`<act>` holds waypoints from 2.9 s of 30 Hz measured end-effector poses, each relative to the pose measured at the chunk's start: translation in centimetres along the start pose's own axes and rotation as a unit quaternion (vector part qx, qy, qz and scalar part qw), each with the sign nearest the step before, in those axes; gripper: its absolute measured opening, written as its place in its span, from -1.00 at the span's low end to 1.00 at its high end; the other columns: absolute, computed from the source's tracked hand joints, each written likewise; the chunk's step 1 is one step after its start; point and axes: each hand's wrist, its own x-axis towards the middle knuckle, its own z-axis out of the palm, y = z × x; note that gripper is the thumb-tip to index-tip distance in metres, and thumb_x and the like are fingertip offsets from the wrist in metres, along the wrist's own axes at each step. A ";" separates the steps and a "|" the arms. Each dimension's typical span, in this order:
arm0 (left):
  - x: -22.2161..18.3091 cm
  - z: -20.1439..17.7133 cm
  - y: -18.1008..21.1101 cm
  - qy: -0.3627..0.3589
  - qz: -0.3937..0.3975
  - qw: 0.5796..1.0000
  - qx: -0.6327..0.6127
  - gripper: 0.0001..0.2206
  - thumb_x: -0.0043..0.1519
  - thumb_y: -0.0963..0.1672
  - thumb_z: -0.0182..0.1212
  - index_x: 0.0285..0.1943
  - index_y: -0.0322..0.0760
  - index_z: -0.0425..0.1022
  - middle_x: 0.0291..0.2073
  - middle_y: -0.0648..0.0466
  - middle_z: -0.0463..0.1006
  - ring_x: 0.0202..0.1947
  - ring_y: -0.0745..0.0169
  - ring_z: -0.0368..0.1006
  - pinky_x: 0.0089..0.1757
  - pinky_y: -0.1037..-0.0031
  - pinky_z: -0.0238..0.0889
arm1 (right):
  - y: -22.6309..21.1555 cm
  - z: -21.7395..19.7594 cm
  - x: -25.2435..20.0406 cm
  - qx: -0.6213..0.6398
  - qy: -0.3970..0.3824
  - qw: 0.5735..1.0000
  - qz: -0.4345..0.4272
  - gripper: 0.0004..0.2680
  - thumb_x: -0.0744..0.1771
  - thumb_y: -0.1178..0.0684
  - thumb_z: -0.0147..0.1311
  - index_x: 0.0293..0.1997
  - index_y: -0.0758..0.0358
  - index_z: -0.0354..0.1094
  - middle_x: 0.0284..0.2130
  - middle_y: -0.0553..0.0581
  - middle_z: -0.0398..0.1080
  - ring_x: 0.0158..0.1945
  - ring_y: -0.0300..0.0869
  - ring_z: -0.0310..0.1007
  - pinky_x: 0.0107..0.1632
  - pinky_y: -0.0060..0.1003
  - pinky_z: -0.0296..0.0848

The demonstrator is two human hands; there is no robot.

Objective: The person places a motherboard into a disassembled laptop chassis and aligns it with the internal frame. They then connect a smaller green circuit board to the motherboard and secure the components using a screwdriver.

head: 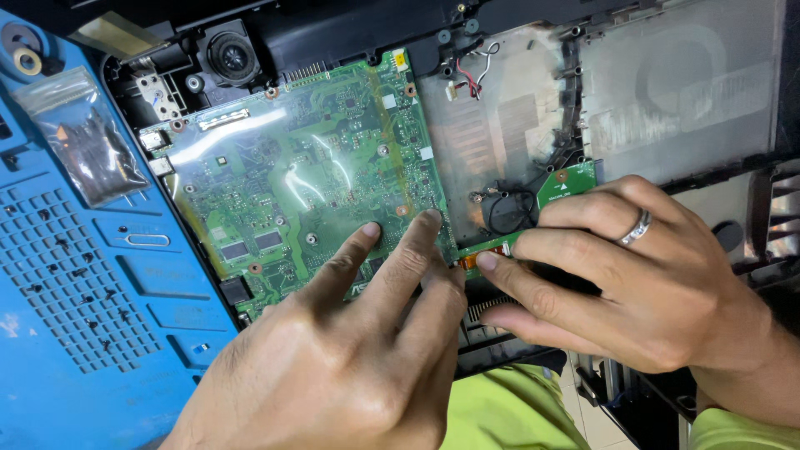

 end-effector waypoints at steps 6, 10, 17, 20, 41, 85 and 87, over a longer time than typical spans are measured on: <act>0.2 0.3 0.2 0.008 -0.018 1.000 -0.018 -0.80 0.56 -0.22 0.07 0.07 -0.52 0.63 -0.12 -0.11 0.50 0.24 -0.30 0.54 0.02 -0.05 0.56 | 0.1 0.1 0.1 0.003 0.013 1.000 -0.006 -0.71 0.44 -0.24 0.38 0.00 0.22 0.65 -0.15 0.12 0.54 -0.14 0.05 0.52 -0.20 -0.07 0.39; 0.2 0.8 0.3 0.021 -0.030 0.999 -0.039 -0.80 0.56 -0.25 0.04 -0.09 -0.46 0.57 -0.22 -0.06 0.45 0.23 -0.27 0.57 0.06 -0.04 0.58 | 0.0 0.1 0.1 0.003 0.019 1.000 -0.004 -0.71 0.44 -0.24 0.40 -0.01 0.22 0.65 -0.16 0.13 0.55 -0.16 0.06 0.53 -0.22 -0.06 0.38; -0.2 1.3 0.4 0.035 -0.032 0.999 -0.023 -0.80 0.53 -0.26 0.09 -0.16 -0.43 0.58 -0.21 -0.02 0.44 0.17 -0.27 0.53 0.04 0.01 0.56 | 0.0 0.0 0.1 0.003 0.014 1.000 -0.007 -0.71 0.44 -0.23 0.39 -0.03 0.23 0.64 -0.17 0.14 0.53 -0.16 0.07 0.53 -0.23 -0.07 0.35; 0.0 1.4 0.6 0.041 -0.049 0.997 -0.035 -0.81 0.53 -0.24 0.12 -0.17 -0.41 0.56 -0.20 -0.02 0.47 0.19 -0.23 0.56 0.00 0.01 0.58 | 0.1 0.1 0.1 0.008 0.018 1.000 -0.008 -0.71 0.44 -0.22 0.40 -0.04 0.25 0.63 -0.17 0.16 0.54 -0.17 0.09 0.53 -0.24 -0.07 0.35; -0.2 0.8 -1.2 0.020 0.022 0.999 0.042 -0.80 0.56 -0.19 0.30 -0.18 -0.33 0.58 -0.23 0.07 0.43 0.00 -0.06 0.51 -0.29 0.15 0.52 | 0.1 0.1 0.1 0.009 0.024 1.000 -0.011 -0.72 0.43 -0.21 0.44 -0.08 0.24 0.63 -0.17 0.15 0.55 -0.17 0.10 0.53 -0.23 -0.07 0.33; 2.1 2.8 -3.1 0.159 0.124 0.978 0.053 -0.90 0.42 -0.16 0.44 -0.03 -0.24 0.60 -0.16 0.04 0.53 -0.17 -0.04 0.39 -0.21 0.22 0.20 | -3.2 0.1 -1.4 -0.067 0.111 0.991 0.027 -0.84 0.45 -0.09 0.31 -0.04 0.15 0.61 -0.11 0.09 0.47 -0.03 0.04 0.49 -0.10 -0.06 0.31; 2.3 3.4 -3.0 0.163 0.089 0.980 0.073 -0.83 0.46 -0.09 0.41 0.08 -0.24 0.62 -0.06 0.02 0.57 -0.06 -0.07 0.45 -0.11 0.18 0.24 | -3.3 0.0 -1.4 -0.050 0.103 0.993 0.035 -0.83 0.46 -0.10 0.27 0.01 0.15 0.59 -0.11 0.10 0.47 0.00 0.04 0.48 -0.05 -0.03 0.34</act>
